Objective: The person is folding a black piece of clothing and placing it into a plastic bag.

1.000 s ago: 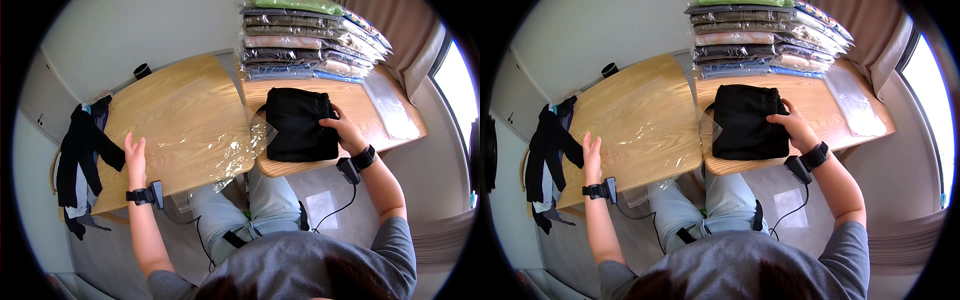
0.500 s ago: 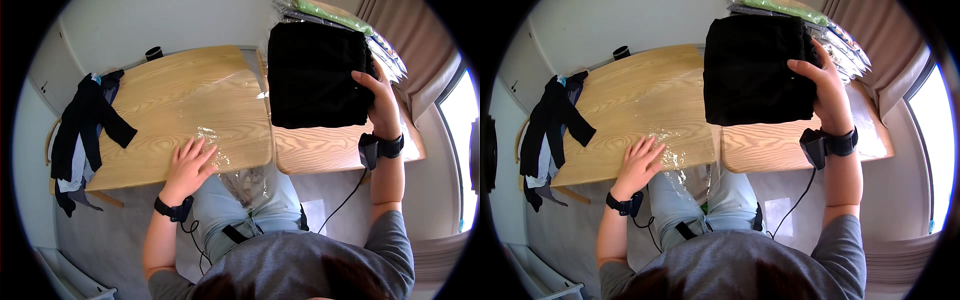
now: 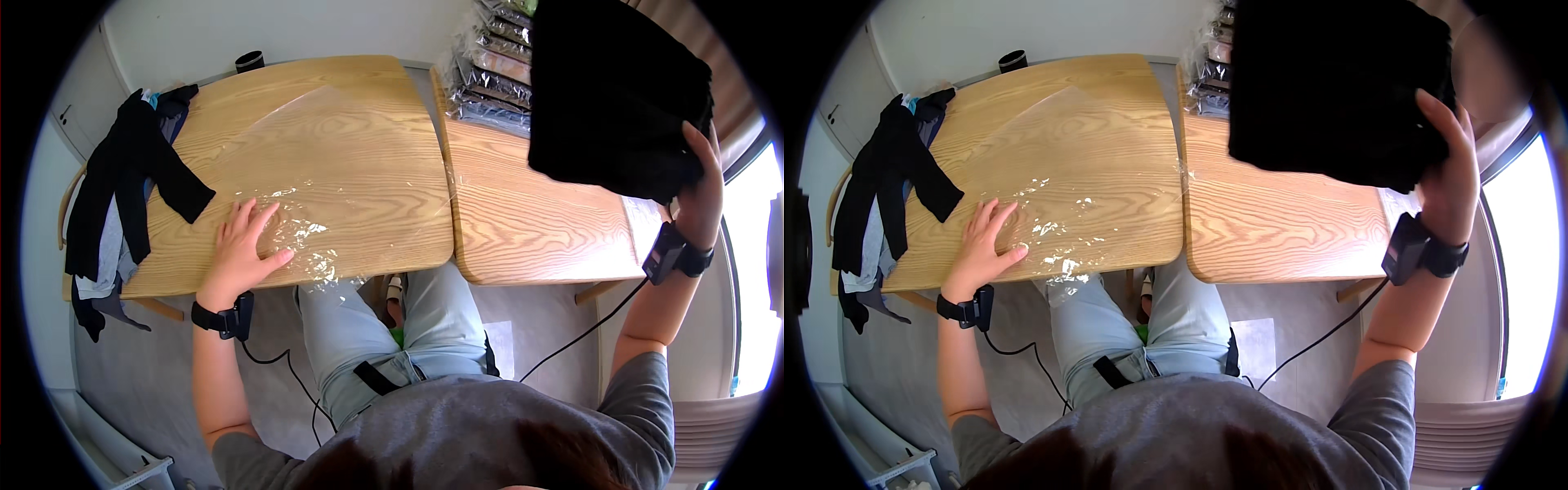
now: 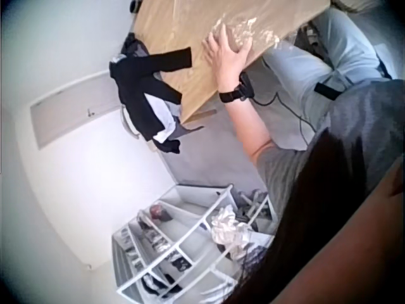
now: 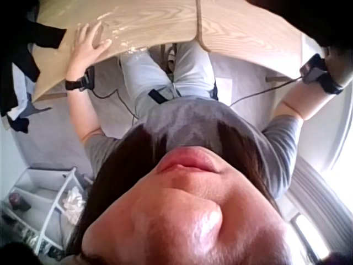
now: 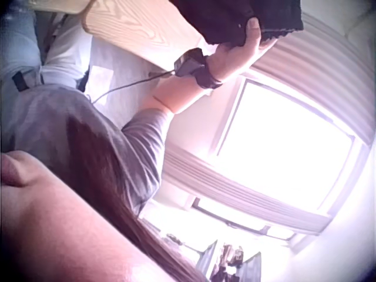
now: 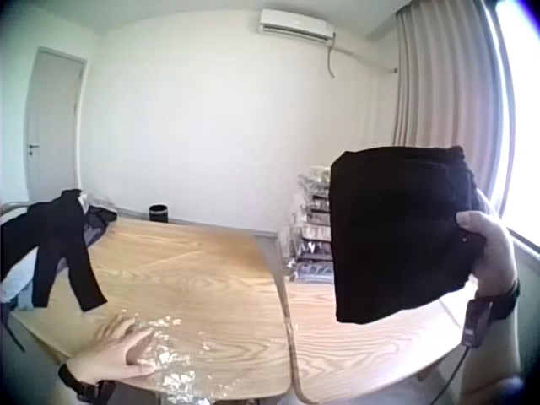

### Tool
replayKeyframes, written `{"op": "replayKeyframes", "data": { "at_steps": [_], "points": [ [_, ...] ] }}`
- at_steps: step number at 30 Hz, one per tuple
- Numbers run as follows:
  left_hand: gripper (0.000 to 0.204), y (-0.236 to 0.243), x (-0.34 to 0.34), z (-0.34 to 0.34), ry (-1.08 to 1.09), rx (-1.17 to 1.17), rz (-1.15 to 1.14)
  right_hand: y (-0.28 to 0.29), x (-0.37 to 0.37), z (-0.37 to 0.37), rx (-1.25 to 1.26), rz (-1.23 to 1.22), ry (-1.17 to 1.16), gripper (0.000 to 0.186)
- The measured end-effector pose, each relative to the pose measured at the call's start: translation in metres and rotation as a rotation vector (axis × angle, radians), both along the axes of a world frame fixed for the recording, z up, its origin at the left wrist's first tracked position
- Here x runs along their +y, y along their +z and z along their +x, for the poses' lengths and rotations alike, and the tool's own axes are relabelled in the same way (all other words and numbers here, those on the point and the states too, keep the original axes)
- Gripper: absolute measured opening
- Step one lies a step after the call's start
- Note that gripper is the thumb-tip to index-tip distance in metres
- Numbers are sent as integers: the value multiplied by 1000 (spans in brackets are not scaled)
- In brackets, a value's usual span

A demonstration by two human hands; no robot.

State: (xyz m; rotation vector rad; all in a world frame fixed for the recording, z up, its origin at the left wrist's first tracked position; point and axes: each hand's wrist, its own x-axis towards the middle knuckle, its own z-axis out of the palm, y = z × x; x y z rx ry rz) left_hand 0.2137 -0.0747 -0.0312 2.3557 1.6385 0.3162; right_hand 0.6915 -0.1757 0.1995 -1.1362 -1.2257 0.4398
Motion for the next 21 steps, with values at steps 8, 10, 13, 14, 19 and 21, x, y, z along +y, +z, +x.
{"op": "replayKeyframes", "data": {
  "at_steps": [8,10,13,14,19,21],
  "points": [
    [77,-5,5,-28,-61,-141,-123,-101,90,-100,142,-445,680,70],
    [79,-7,5,-27,-53,-126,-135,-141,117,-105,193,-604,791,69],
    [76,-7,5,-25,-63,-136,-123,-166,136,-99,-155,-796,594,75],
    [76,-6,3,-24,-53,-126,-121,-167,138,-97,-157,-797,597,75],
    [76,-7,0,-28,-39,-133,-99,-159,124,-104,-762,-803,292,71],
    [77,-9,1,-30,-35,-164,-103,-159,118,-111,-792,-728,243,69]
  ]
}}
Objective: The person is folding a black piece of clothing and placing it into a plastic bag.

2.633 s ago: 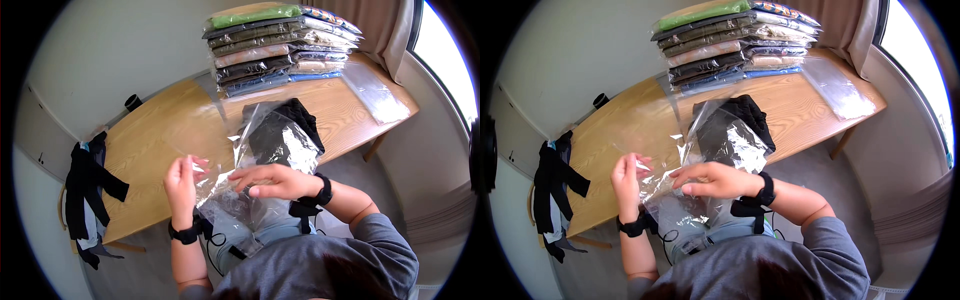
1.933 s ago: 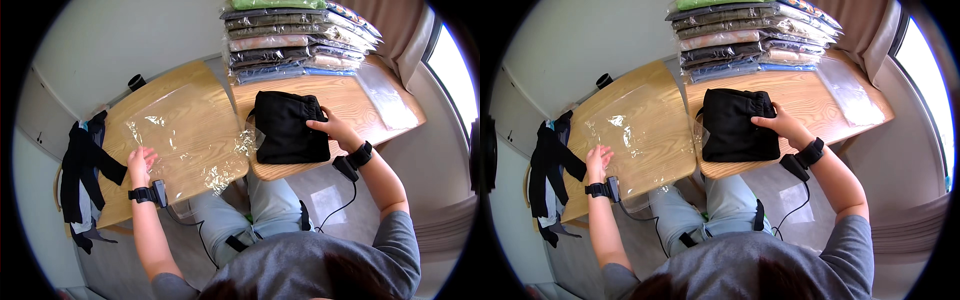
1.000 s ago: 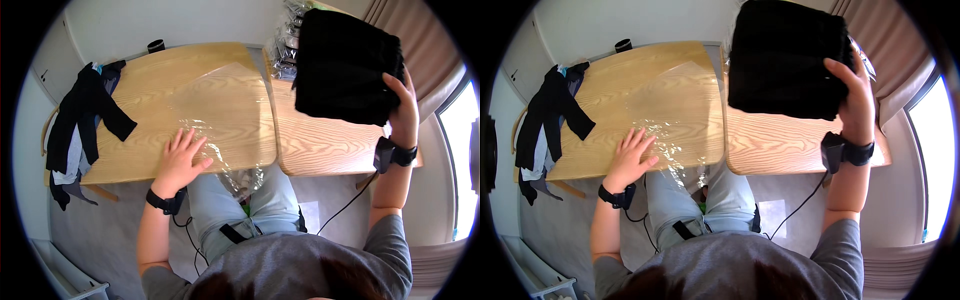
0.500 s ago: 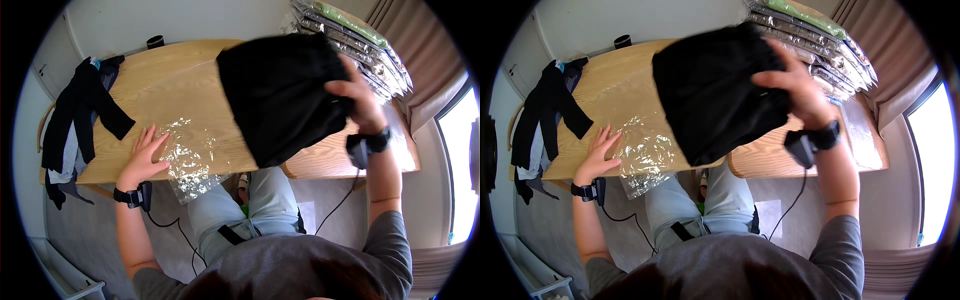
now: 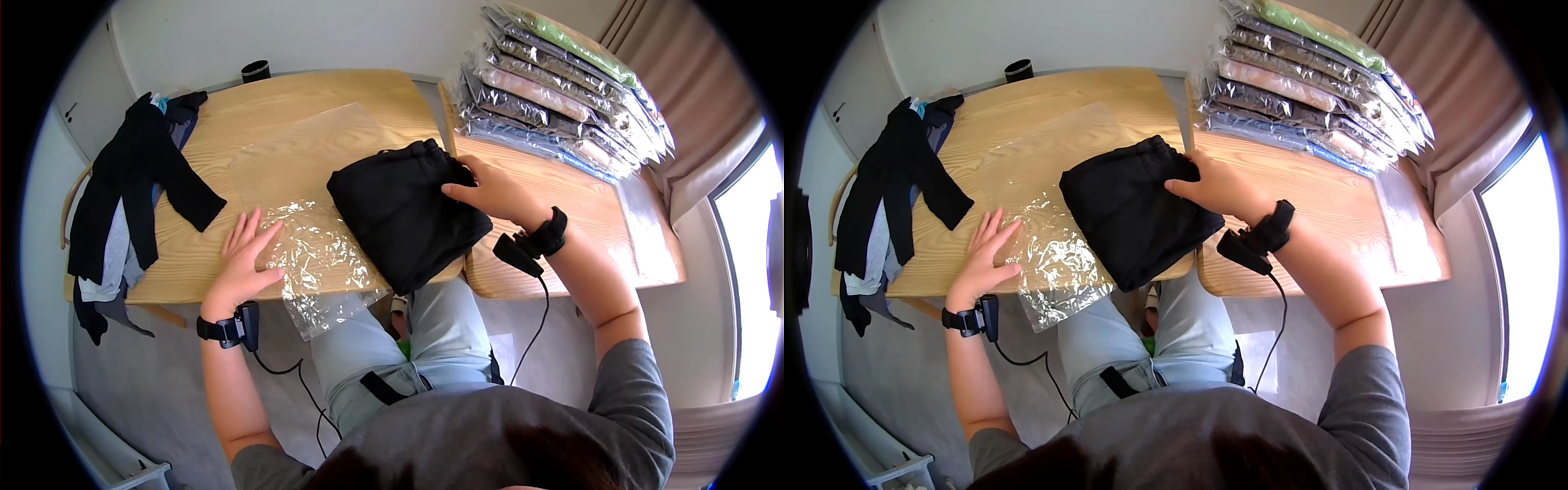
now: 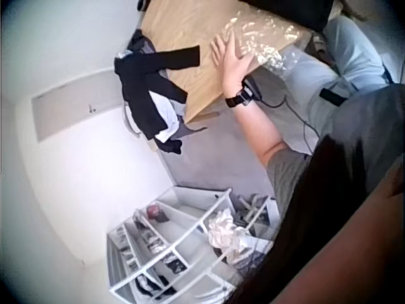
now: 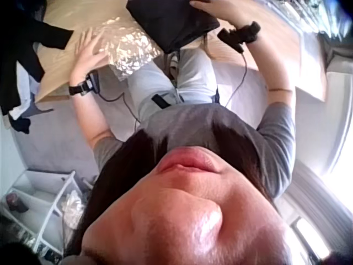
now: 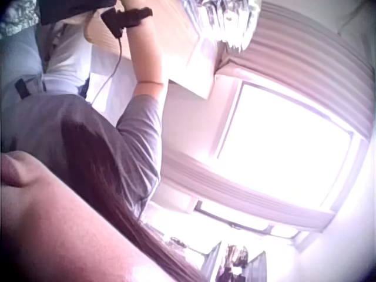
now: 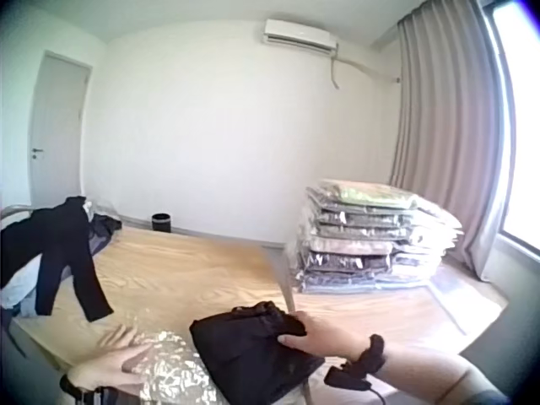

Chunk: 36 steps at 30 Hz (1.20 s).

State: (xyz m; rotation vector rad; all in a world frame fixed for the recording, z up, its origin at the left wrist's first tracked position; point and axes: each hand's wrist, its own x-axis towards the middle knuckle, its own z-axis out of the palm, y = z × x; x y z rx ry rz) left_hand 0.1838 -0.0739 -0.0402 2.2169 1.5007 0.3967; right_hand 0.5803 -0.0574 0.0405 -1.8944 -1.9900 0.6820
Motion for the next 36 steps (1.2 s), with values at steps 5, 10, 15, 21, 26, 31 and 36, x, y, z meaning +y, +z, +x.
{"op": "replayKeyframes", "data": {
  "at_steps": [5,10,15,21,26,31,36],
  "points": [
    [74,0,1,1,-12,13,52,9,-9,-16,-52,264,32,69],
    [74,-3,1,4,-12,8,81,33,-30,-57,164,507,186,66],
    [69,-22,10,-7,37,-11,43,46,-39,-85,800,88,448,51],
    [56,-29,18,-8,12,62,251,-20,-35,-78,-132,402,378,75],
    [46,-42,14,-38,-5,-495,222,-63,-44,-85,-240,481,320,90],
    [40,8,-72,-5,185,-1019,378,-61,-44,-64,-141,397,390,82],
    [29,0,-103,30,201,-465,502,-56,-35,-59,-2,559,363,54]
  ]
}}
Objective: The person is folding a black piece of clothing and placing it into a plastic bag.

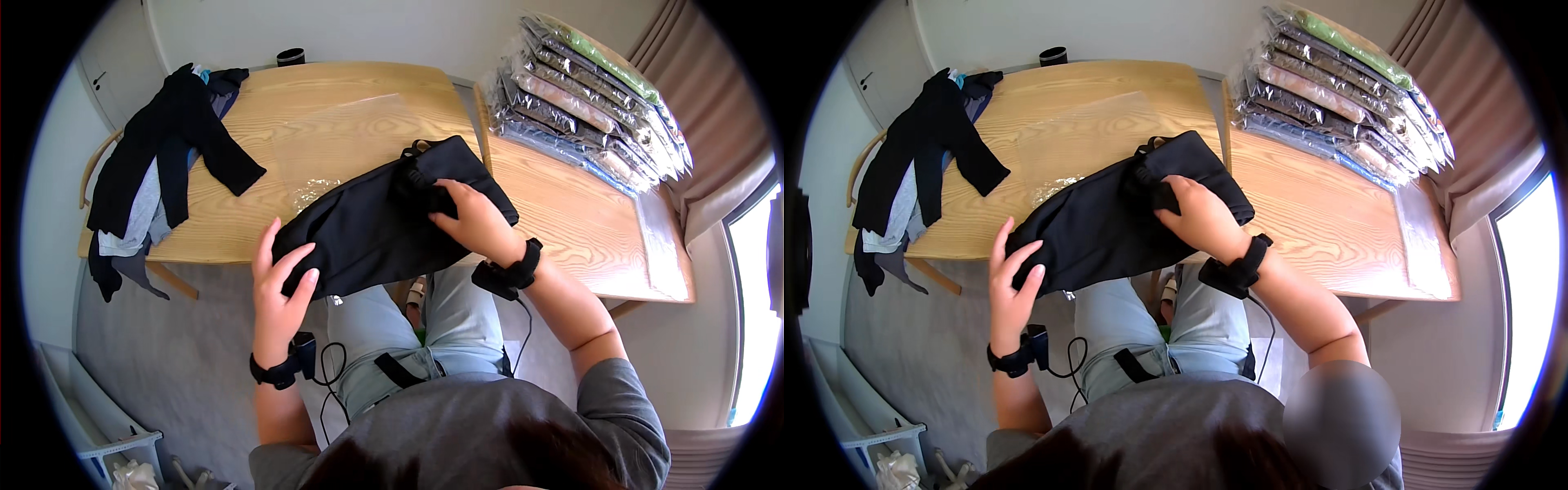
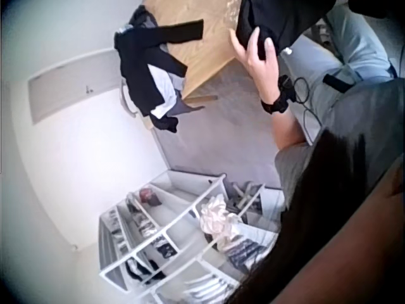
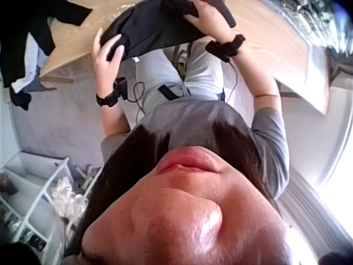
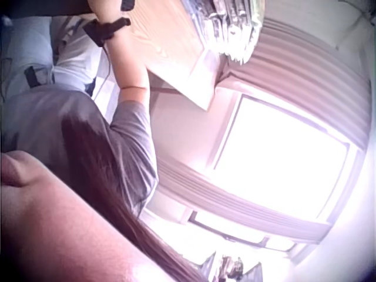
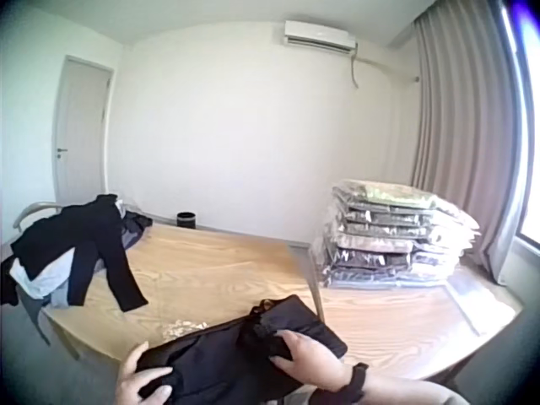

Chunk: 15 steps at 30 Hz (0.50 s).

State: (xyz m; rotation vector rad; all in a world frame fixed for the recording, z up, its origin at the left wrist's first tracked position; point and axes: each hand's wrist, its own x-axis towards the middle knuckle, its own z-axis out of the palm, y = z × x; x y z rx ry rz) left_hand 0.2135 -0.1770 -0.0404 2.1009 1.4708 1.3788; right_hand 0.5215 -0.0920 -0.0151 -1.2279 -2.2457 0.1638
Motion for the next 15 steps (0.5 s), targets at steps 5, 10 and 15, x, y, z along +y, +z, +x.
{"op": "replayKeyframes", "data": {
  "at_steps": [5,10,15],
  "points": [
    [22,-13,6,4,110,-20,-41,55,26,26,357,-69,-195,36],
    [21,-8,7,7,92,-62,-77,123,14,10,459,66,-243,33],
    [22,-14,9,4,92,-68,-58,93,-26,-90,289,213,-52,38]
  ]
}}
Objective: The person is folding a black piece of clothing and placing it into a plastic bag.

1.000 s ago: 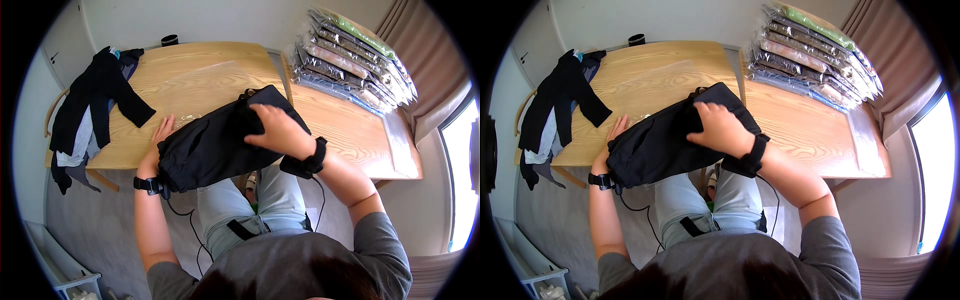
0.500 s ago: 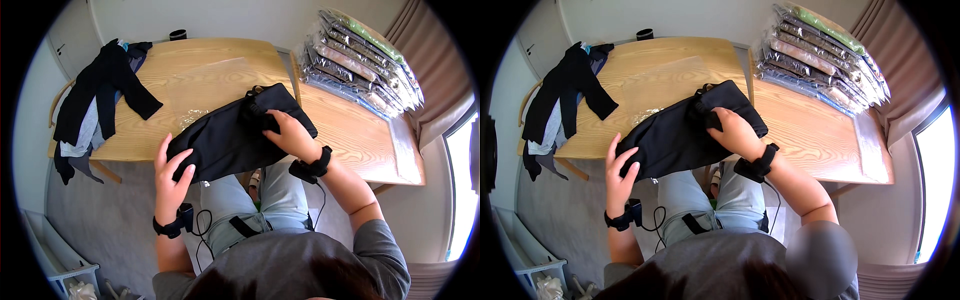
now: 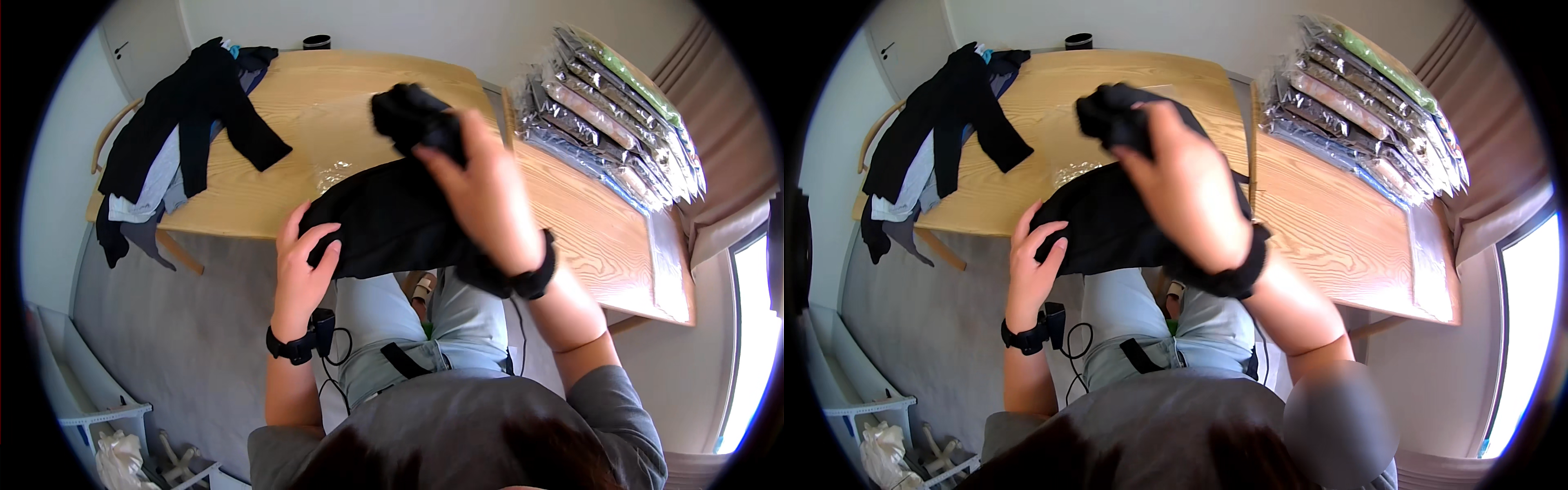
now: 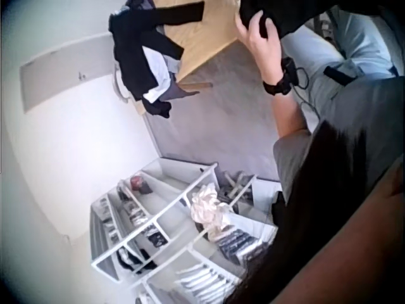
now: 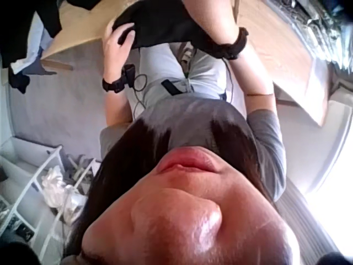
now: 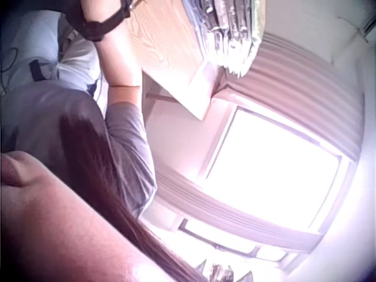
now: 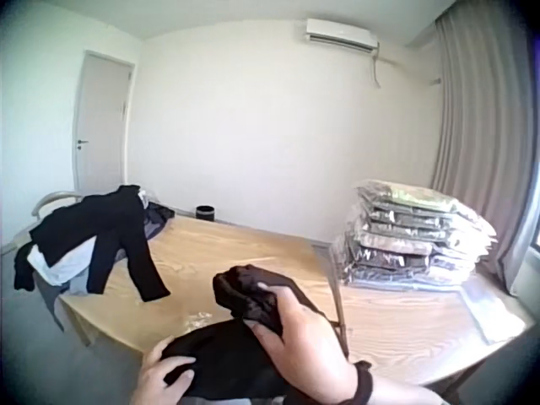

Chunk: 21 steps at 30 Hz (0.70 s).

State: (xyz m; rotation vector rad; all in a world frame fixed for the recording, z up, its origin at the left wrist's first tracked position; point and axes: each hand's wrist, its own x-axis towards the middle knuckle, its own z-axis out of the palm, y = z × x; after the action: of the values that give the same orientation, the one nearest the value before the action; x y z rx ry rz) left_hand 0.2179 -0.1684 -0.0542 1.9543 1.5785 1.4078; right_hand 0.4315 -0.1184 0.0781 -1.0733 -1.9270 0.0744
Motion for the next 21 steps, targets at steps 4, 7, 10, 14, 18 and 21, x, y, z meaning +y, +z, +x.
{"op": "replayKeyframes", "data": {
  "at_steps": [4,7,10,14,18,21],
  "points": [
    [26,-21,6,-4,31,4,-18,-58,-23,-60,-181,68,116,57],
    [45,-25,3,-8,-65,-193,8,-97,-37,-83,-284,-10,130,64],
    [42,-37,-5,-17,-60,-335,69,-102,-35,-81,-248,-70,170,63],
    [28,-33,-23,-15,130,-745,-59,-85,-31,-67,-180,-25,190,62],
    [34,-25,-29,-12,174,-758,-356,-96,-33,-66,-414,161,144,57],
    [53,-22,-28,-5,-132,-1196,-333,-112,-46,-71,-500,86,183,56]
  ]
}}
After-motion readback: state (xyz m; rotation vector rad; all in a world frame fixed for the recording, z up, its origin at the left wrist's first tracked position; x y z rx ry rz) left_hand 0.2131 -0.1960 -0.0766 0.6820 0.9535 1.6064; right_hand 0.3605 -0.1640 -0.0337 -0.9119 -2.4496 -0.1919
